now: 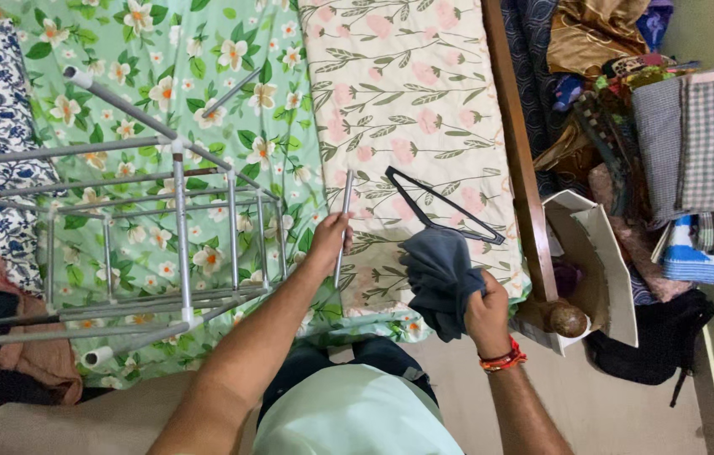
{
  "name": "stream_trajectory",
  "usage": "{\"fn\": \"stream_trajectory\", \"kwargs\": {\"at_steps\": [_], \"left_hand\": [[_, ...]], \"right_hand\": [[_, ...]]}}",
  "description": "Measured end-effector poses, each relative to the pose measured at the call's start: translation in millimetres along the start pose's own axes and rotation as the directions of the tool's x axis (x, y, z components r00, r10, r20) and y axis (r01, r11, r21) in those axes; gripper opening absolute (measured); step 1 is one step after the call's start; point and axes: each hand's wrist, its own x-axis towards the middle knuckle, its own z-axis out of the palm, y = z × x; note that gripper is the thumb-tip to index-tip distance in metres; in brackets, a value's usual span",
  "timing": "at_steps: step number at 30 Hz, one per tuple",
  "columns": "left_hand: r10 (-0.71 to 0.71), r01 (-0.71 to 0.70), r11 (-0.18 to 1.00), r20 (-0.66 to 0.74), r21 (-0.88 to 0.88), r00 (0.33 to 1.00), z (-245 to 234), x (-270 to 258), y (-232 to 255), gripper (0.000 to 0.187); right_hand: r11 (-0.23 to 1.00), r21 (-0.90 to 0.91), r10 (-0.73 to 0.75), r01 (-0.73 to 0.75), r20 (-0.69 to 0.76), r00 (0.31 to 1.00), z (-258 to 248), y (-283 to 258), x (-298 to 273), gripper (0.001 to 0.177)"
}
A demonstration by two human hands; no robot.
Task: The person assembles a metal drying rack on a bed by inserting metal rods into the frame. They repeatedly pick up rods and a dark cloth, insert the rods into the rack's joints, and adjust the structure.
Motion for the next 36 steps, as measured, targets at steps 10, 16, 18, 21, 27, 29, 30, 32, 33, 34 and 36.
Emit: {"fn": "stream_trajectory", "kwargs": {"at_steps": [10,16,18,21,27,29,30,32,33,34,36], "left_hand": [[0.473,-0.237,0.658,-0.147,0.714,0.869,-26,37,-6,0.047],[0.310,-0.311,0.737,0.109,0.601,0.945,-4,-101,-12,0.030],[0.503,-0.524,0.619,0.217,0.585,0.837,4,-157,19,0.024],[0.612,-0.619,0.470,0.273,0.629,0.742,5,-239,72,0.017],[0.887,-0.706,0.226,0.158,0.671,0.434,-41,-334,107,0.013],[0.938,-0.693,0.286,-0.048,0.662,0.342,-67,-330,105,0.017],[0.945,-0.692,0.317,-0.150,0.649,0.292,-76,-326,104,0.020],[0.939,-0.668,0.318,-0.126,0.673,0.320,-92,-328,110,0.032],[0.936,-0.656,0.317,-0.116,0.685,0.332,-99,-326,119,0.038],[0.934,-0.688,0.302,-0.060,0.660,0.352,-101,-323,129,0.037],[0.926,-0.741,0.268,0.046,0.616,0.374,-98,-319,145,0.035]], "right_hand": [[0.996,-0.080,0.019,-0.026,-0.080,0.997,-32,16,-12,0.020],[0.998,0.020,0.062,-0.063,0.024,0.998,-29,32,-3,0.024],[0.997,0.028,0.072,-0.075,0.100,0.992,-28,34,2,0.029],[0.995,-0.063,0.087,-0.075,0.229,0.969,-9,27,13,0.029],[0.999,-0.031,-0.005,0.022,0.471,0.882,49,4,24,0.024],[0.997,-0.057,-0.014,0.050,0.508,0.861,70,-7,24,0.020],[0.996,-0.072,-0.013,0.060,0.527,0.850,84,-10,23,0.021],[0.990,-0.114,-0.003,0.082,0.569,0.822,108,-16,14,0.021],[0.985,-0.140,0.004,0.098,0.597,0.802,123,-17,11,0.018],[0.980,-0.164,0.013,0.115,0.623,0.782,133,-20,9,0.017],[0.973,-0.159,-0.033,0.166,0.620,0.784,145,-23,6,0.019]]}}
